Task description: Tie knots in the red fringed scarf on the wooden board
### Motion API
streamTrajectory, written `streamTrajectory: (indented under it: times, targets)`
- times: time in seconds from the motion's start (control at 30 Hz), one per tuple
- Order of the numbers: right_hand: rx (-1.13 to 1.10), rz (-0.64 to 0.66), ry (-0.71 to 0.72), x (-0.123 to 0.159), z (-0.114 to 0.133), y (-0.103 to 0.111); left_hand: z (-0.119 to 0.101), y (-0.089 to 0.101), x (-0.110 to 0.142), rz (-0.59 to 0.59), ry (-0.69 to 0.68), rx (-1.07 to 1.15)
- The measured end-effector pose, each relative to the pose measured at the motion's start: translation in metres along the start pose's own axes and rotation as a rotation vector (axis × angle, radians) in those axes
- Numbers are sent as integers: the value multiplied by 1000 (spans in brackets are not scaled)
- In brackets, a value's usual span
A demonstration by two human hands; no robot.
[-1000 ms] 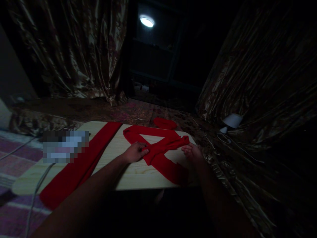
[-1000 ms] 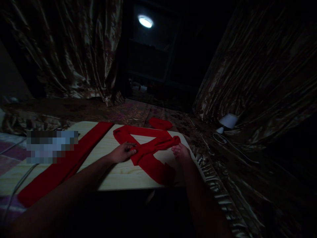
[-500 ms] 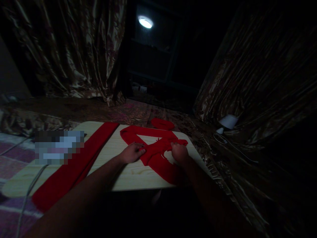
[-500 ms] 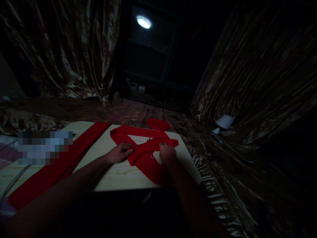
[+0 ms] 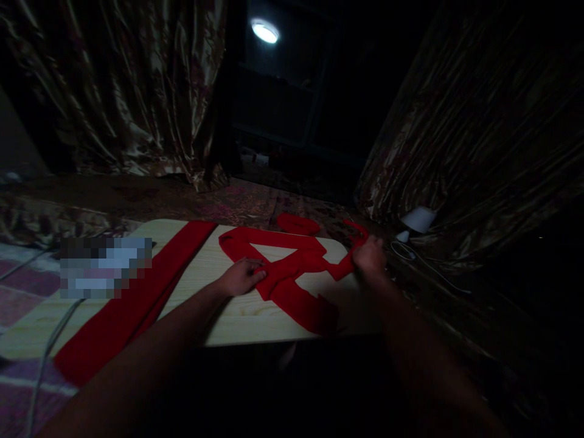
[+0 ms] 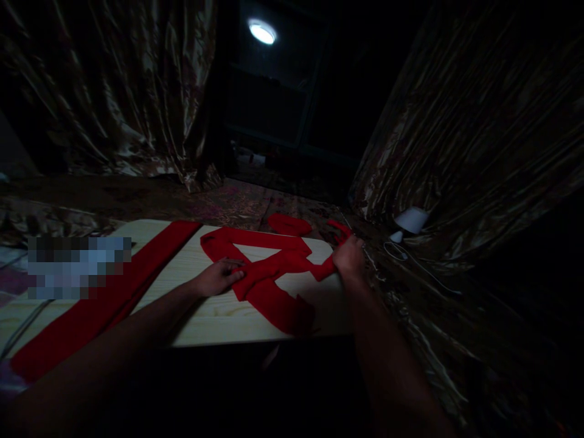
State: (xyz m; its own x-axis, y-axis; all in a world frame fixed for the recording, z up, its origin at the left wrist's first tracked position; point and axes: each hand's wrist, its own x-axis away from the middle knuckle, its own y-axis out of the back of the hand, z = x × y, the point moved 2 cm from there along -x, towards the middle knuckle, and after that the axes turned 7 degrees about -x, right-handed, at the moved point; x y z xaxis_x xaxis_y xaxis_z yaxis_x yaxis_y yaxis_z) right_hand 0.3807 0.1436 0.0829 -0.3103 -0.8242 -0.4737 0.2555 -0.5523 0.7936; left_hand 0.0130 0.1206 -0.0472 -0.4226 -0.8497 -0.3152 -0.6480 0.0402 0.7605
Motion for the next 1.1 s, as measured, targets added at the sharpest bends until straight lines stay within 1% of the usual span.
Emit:
streamTrajectory:
  times: [0.03, 0.07, 0.1, 0.17, 0.2, 0.23, 0.3, 0.4, 0.5, 0.53, 0.57, 0.6, 0.67, 0.73, 0.77, 0.83, 0.93, 1.0, 1.1]
  targets:
    - [48, -23, 83, 7, 4, -4, 0, 0, 0, -1, 4, -8]
    - [56, 9, 195, 16, 11, -11, 0, 0, 0, 0, 6, -16]
    - [36, 113, 325, 27, 18, -21, 1, 0, 0, 4, 6, -20]
    - [12, 388, 558, 51, 33, -46, 1, 0, 0, 20, 6, -18]
    - [22, 457, 638, 62, 38, -58, 1, 0, 0, 28, 5, -15]
    - [29, 476, 688, 70, 42, -68, 1, -1, -1, 34, 5, -11]
    - [23, 458, 707, 76, 47, -84, 2, -1, -1, 43, -2, -8]
    - [-126, 456, 613, 63, 47, -92, 1, -1, 0, 28, -8, -16]
    - [-326, 468, 479, 34, 48, -84, 0, 0, 0, 21, -27, -26]
    - [-353, 468, 456, 26, 49, -79, 0, 0, 0, 20, -33, -28]
    - [-344, 475, 463, 19, 50, -74, 0, 0, 0, 19, -37, -30]
    - [-300, 496, 505, 16, 51, -69, 0, 0, -1, 13, -39, -31]
    - [-119, 552, 662, 19, 53, -61, 1, 0, -1, -1, -46, -29]
    - [109, 577, 815, 33, 53, -57, 2, -1, -1, -11, -54, -26]
    - [203, 562, 857, 42, 53, -57, 3, -1, -2, -13, -55, -26]
    - [320, 497, 884, 57, 51, -58, 2, -2, -1, -11, -58, -30]
    - [358, 412, 924, 68, 48, -62, 0, -1, -1, -6, -58, -37]
    - [341, 374, 937, 65, 44, -64, -2, 0, -1, -5, -49, -42]
    - [307, 302, 892, 52, 33, -64, -4, 1, -1, -4, -52, -40]
